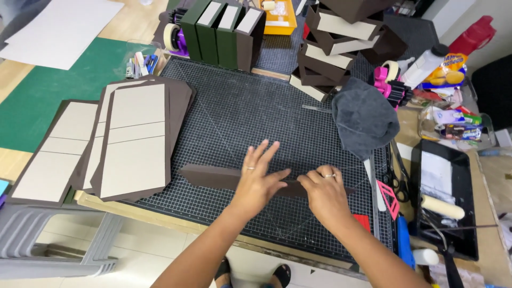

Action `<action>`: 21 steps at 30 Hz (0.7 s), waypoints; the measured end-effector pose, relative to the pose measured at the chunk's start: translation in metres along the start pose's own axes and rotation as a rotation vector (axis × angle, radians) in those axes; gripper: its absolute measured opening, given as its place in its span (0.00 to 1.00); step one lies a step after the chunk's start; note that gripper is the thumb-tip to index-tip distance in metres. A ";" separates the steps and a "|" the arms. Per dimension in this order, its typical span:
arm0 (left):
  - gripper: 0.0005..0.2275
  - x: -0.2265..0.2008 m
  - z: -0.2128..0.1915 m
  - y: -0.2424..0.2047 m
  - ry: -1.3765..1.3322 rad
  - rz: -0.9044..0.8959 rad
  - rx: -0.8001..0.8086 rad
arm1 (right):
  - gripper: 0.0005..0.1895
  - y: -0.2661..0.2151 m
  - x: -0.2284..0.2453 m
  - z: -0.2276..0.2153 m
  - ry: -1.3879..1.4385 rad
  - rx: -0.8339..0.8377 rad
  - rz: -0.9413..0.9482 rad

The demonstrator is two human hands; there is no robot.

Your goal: The person applies a decorative brown strip to a board, using a red squeegee to smooth it, then coats the surface with adhesive using a roller before wiping the assembly with a cloth.

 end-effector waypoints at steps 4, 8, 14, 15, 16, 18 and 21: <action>0.06 0.025 -0.008 -0.004 -0.007 -0.083 -0.012 | 0.07 0.015 0.011 -0.011 0.011 -0.014 -0.003; 0.06 0.036 0.008 0.003 0.016 -0.195 0.174 | 0.08 0.019 0.033 -0.023 0.136 -0.106 -0.006; 0.08 0.039 0.001 0.000 0.054 -0.128 0.143 | 0.06 0.025 0.032 0.003 0.087 -0.157 -0.014; 0.09 0.036 -0.008 -0.003 0.028 -0.085 0.080 | 0.07 0.025 0.029 0.009 0.045 -0.085 0.018; 0.09 0.041 -0.011 -0.008 0.025 -0.084 0.085 | 0.07 0.027 0.032 0.006 0.046 -0.083 0.023; 0.07 0.055 -0.020 -0.017 0.058 -0.132 0.068 | 0.08 0.031 0.036 0.009 0.011 0.056 0.052; 0.07 0.060 -0.012 -0.006 0.064 -0.244 0.260 | 0.10 0.040 0.051 -0.012 0.133 0.050 0.066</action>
Point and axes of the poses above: each hand's wrist, its own y-axis towards the middle knuckle, its own z-axis out of the palm, x = y × z, the point moved 8 cm from there along y, towards the middle knuckle, and after that the axes turned 10 degrees about y, right-handed, at the moved point
